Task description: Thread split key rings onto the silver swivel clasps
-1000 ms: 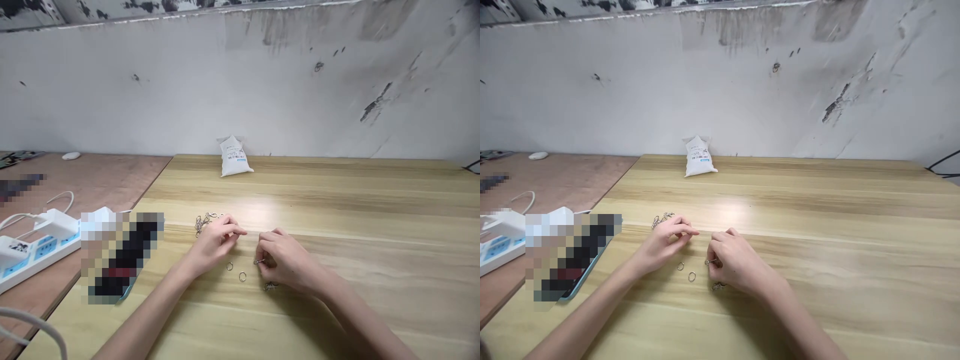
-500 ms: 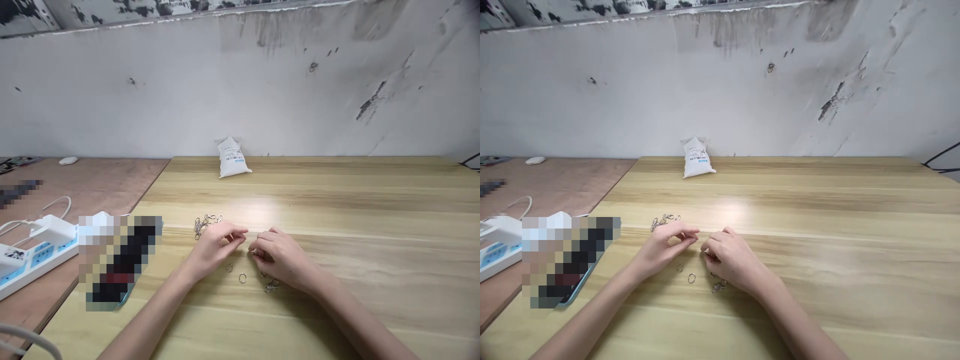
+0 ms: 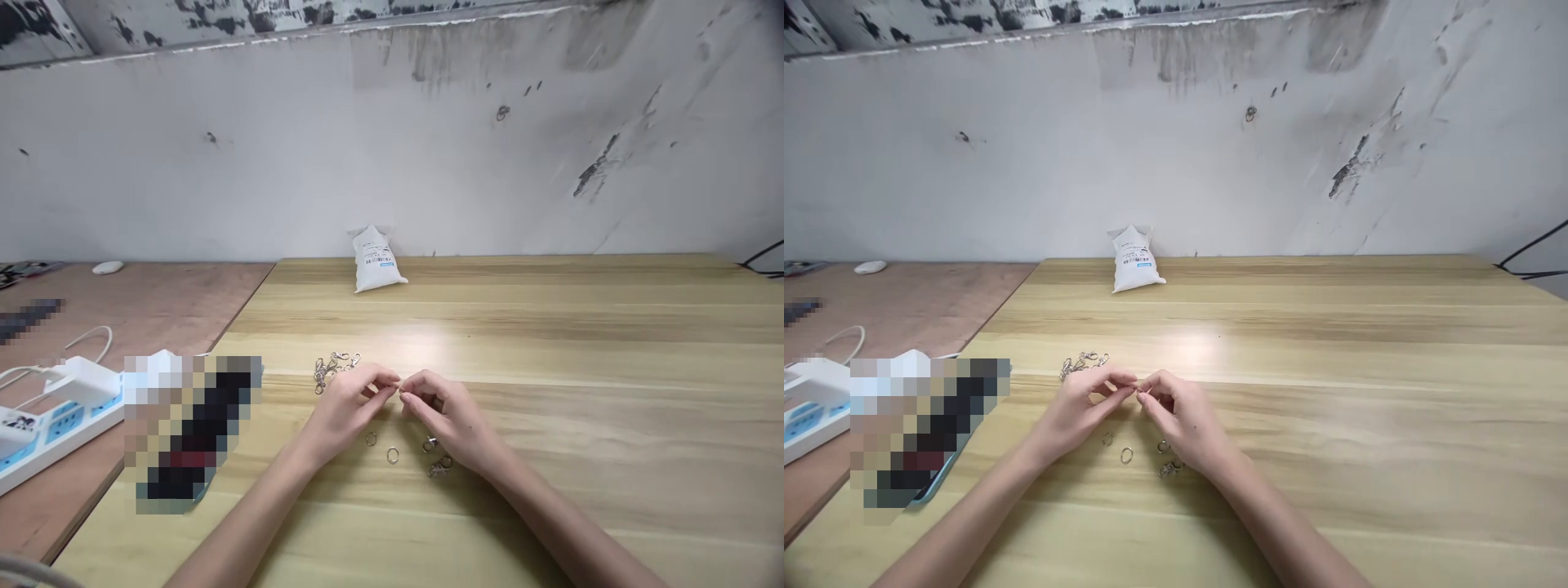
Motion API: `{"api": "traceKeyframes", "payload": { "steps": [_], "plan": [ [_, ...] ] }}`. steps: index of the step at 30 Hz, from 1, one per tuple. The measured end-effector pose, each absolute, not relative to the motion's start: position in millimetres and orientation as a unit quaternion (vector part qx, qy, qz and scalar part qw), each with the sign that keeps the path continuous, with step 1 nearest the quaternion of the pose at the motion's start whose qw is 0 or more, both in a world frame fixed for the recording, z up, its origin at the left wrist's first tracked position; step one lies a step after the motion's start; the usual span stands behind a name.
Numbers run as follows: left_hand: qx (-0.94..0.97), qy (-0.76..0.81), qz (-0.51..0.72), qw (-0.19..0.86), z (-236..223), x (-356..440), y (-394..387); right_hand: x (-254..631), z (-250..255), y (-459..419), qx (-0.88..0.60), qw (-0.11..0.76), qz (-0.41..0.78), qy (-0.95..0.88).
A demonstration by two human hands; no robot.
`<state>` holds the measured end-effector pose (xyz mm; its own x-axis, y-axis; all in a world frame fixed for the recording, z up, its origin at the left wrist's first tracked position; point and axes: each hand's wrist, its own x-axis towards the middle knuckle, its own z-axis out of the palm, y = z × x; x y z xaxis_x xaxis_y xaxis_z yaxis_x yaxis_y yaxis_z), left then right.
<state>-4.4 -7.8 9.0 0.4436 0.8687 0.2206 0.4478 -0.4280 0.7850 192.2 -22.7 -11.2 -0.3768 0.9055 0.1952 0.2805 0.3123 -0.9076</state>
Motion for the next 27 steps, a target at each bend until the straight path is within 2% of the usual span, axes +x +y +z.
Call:
{"api": "traceKeyframes", "payload": {
  "steps": [6, 11, 17, 21, 24, 27],
  "plan": [
    [0.801, 0.403, 0.315, 0.311, 9, -3, -7, 188, -19, -22, -0.414, 0.402, 0.432, -0.693],
    [0.787, 0.423, 0.342, 0.291, 8, -1, -10, 188, -20, -22, -0.455, 0.384, 0.339, -0.728],
    [0.830, 0.407, 0.321, 0.208, 7, 1, -11, 186, -20, -22, -0.461, 0.370, 0.253, -0.766],
    [0.809, 0.441, 0.314, 0.229, 12, 1, -11, 183, -19, -23, -0.451, 0.402, 0.335, -0.723],
    [0.792, 0.440, 0.297, 0.303, 19, 3, -10, 181, -17, -25, -0.436, 0.449, 0.421, -0.656],
    [0.758, 0.430, 0.319, 0.372, 22, 4, -10, 180, -15, -26, -0.426, 0.468, 0.460, -0.623]
  ]
}}
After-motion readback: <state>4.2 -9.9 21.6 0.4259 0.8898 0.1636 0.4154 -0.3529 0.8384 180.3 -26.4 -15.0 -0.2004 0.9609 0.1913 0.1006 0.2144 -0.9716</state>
